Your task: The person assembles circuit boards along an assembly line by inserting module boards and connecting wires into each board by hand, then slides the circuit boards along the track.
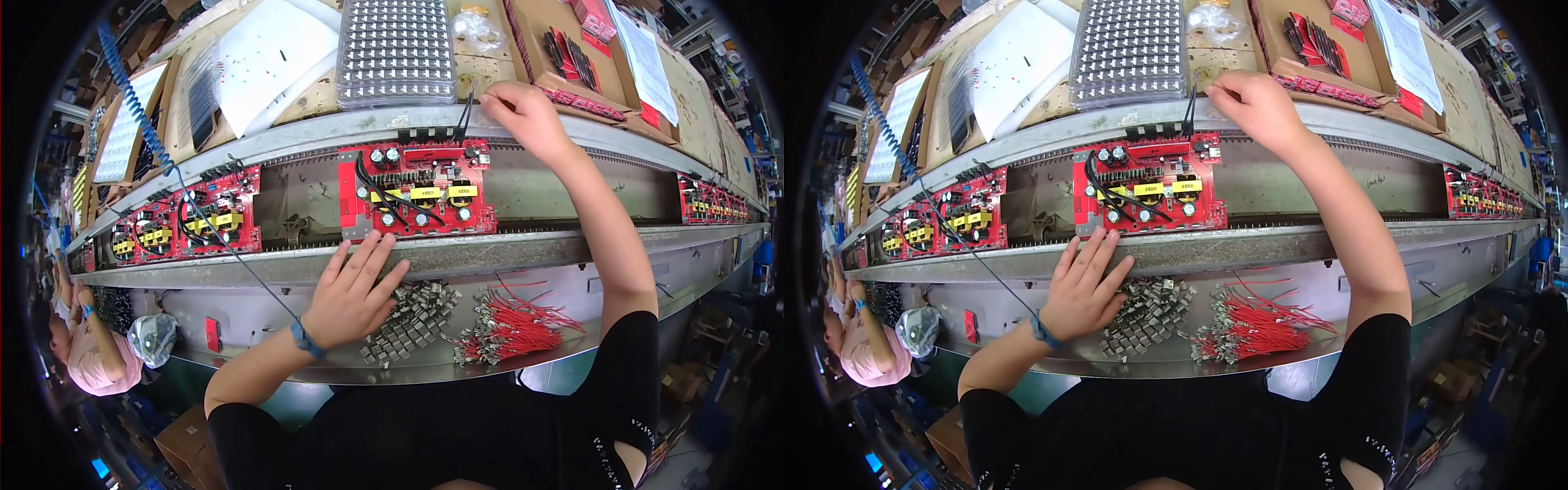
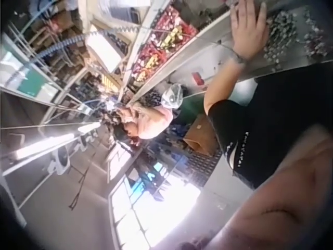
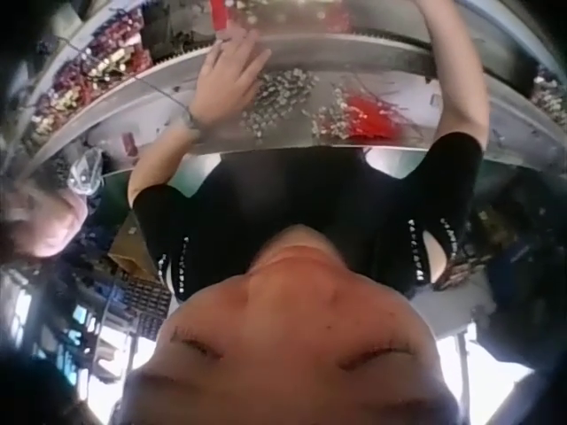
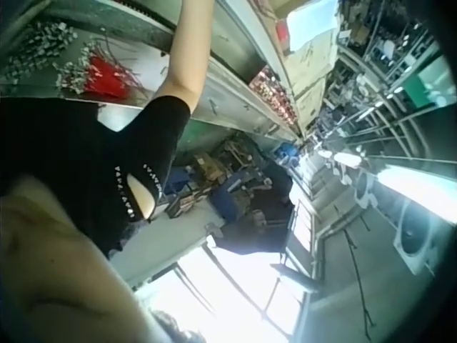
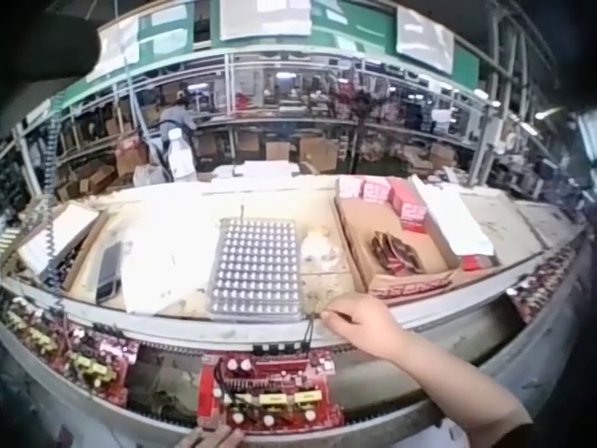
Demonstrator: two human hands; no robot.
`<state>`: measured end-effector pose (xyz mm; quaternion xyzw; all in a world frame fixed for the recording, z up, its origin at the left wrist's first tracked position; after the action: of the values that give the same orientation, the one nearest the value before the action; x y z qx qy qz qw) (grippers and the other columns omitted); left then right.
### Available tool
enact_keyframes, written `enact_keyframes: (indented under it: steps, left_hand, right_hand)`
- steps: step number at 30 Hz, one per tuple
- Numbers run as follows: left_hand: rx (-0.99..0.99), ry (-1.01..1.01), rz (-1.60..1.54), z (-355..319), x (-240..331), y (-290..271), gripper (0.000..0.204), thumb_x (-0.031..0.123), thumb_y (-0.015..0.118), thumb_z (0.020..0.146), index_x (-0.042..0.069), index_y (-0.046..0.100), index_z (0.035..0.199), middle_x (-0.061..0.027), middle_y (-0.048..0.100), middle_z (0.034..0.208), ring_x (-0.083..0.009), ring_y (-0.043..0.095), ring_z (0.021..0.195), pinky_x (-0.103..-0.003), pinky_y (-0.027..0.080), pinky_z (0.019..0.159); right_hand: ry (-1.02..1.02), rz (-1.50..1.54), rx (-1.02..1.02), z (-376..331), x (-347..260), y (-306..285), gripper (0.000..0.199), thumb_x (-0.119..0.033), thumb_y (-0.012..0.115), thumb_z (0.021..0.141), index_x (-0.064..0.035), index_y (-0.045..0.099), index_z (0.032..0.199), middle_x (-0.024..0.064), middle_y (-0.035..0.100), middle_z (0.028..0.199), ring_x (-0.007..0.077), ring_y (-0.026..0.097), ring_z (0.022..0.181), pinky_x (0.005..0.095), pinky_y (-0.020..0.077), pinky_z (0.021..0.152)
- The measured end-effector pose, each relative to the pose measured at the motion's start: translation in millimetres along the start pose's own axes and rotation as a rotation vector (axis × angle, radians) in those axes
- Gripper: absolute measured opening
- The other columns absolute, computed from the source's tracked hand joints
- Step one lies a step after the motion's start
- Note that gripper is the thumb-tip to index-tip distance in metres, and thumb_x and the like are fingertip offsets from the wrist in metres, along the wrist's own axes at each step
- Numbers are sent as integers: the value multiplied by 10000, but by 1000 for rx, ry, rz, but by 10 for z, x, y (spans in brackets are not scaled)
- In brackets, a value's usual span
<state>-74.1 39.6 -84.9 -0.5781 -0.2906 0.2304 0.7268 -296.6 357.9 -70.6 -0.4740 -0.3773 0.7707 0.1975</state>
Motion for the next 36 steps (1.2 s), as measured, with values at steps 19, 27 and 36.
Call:
enact_keyframes:
  steps: [19, 27, 36]
  left_hand:
    - [-7, 9, -36, 98, 15, -22, 622, 267, 721, 836, 103, 589, 1421, -231, 425, 1591, -373, 407, 1486, -496, 310, 1217]
    - [52, 1, -106, 52, -71, -162, 554, 211, 731, 823, 53, 624, 1343, -225, 484, 1542, -407, 449, 1446, -550, 335, 1180]
    - [232, -152, 7, -13, -417, -255, 517, 110, 718, 786, 35, 648, 1293, -202, 537, 1474, -432, 487, 1377, -584, 380, 1099]
  right_hand:
    - [191, -48, -641, -2273, -1085, -412, 169, -139, 718, 843, -54, 700, 988, 123, 692, 926, 363, 660, 874, 456, 528, 772]
    - [327, -119, -687, -2454, -1175, -205, 197, -182, 736, 833, -70, 638, 962, 124, 657, 893, 364, 662, 874, 478, 523, 761]
    - [378, -138, -751, -2462, -1122, -262, 127, -169, 692, 861, -67, 622, 889, 119, 652, 890, 360, 661, 858, 479, 518, 744]
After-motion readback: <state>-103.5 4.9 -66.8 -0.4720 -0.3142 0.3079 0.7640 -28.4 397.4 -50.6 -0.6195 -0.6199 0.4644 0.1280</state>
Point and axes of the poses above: each hand's wrist, its own z-axis towards the middle knuckle, its own y-axis out of the palm, x = y × z, the point moved 1 cm from there along z, towards the middle knuckle
